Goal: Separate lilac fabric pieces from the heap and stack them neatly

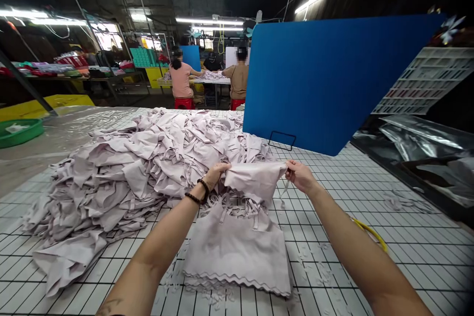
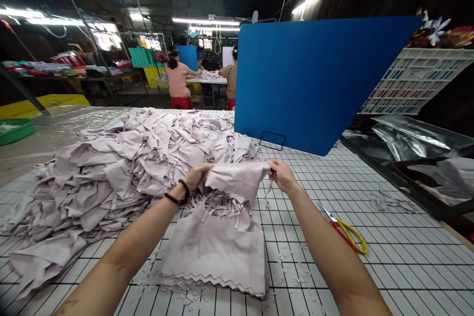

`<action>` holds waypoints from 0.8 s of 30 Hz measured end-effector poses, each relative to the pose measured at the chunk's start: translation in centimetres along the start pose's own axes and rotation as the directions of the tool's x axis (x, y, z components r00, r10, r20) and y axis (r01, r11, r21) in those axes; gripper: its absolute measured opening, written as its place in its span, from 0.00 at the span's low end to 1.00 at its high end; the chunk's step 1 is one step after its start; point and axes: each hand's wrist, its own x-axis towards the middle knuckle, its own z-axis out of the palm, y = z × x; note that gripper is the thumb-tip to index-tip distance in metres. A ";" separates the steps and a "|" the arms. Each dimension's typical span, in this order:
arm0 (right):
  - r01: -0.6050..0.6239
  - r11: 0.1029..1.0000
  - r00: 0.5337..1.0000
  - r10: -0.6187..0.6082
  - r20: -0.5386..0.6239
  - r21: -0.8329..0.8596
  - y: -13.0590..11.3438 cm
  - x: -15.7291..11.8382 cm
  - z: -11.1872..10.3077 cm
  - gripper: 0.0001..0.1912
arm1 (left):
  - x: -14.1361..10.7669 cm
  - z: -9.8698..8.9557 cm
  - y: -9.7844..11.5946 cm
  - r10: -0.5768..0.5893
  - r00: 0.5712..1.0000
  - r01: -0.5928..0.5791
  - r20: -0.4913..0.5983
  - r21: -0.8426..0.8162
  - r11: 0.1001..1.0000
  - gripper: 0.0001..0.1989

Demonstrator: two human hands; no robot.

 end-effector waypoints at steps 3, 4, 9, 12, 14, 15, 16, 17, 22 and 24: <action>-0.071 0.986 0.993 0.056 -0.103 -0.149 1.4 0.0 0.8 0.12 | 1.1 1.5 -0.2 -0.117 0.993 0.114 -0.008 -0.156 0.981 0.18; -0.059 0.976 0.991 0.032 -0.129 -0.208 1.8 -0.4 1.4 0.13 | 1.4 2.0 -0.4 -0.160 0.987 0.157 0.001 -0.198 0.968 0.17; 0.201 0.706 0.976 -0.203 0.079 -0.679 2.9 -4.8 5.7 0.23 | 2.3 3.7 -2.2 -0.310 0.951 0.295 0.020 -0.366 0.882 0.12; 0.307 0.489 0.938 -0.301 0.173 -0.817 3.5 -6.8 8.6 0.27 | 2.6 4.1 -3.0 -0.346 0.938 0.318 0.015 -0.430 0.845 0.12; 0.314 0.363 0.916 -0.360 0.179 -0.877 3.8 -7.0 10.0 0.25 | 2.8 4.3 -3.0 -0.344 0.939 0.307 0.005 -0.461 0.833 0.10; 0.311 0.317 0.910 -0.372 0.185 -0.896 3.9 -6.9 10.5 0.22 | 2.8 4.4 -2.9 -0.338 0.941 0.297 0.001 -0.475 0.828 0.09; 0.311 0.282 0.908 -0.372 0.195 -0.908 3.9 -6.5 10.7 0.18 | 2.8 4.4 -2.8 -0.329 0.944 0.287 -0.001 -0.487 0.825 0.08; 0.312 0.261 0.908 -0.365 0.206 -0.913 3.8 -6.0 10.8 0.14 | 2.7 4.3 -2.5 -0.317 0.948 0.276 0.002 -0.497 0.823 0.08; 0.196 0.534 0.956 -0.289 0.040 -0.823 0.8 -2.5 7.2 0.11 | 1.8 3.4 -1.4 -0.249 0.968 0.235 0.043 -0.515 0.824 0.08; 0.216 0.708 0.944 -0.328 -0.042 -0.672 -1.5 -1.2 5.0 0.17 | 1.7 3.3 -1.5 -0.249 0.967 0.242 0.055 -0.501 0.831 0.08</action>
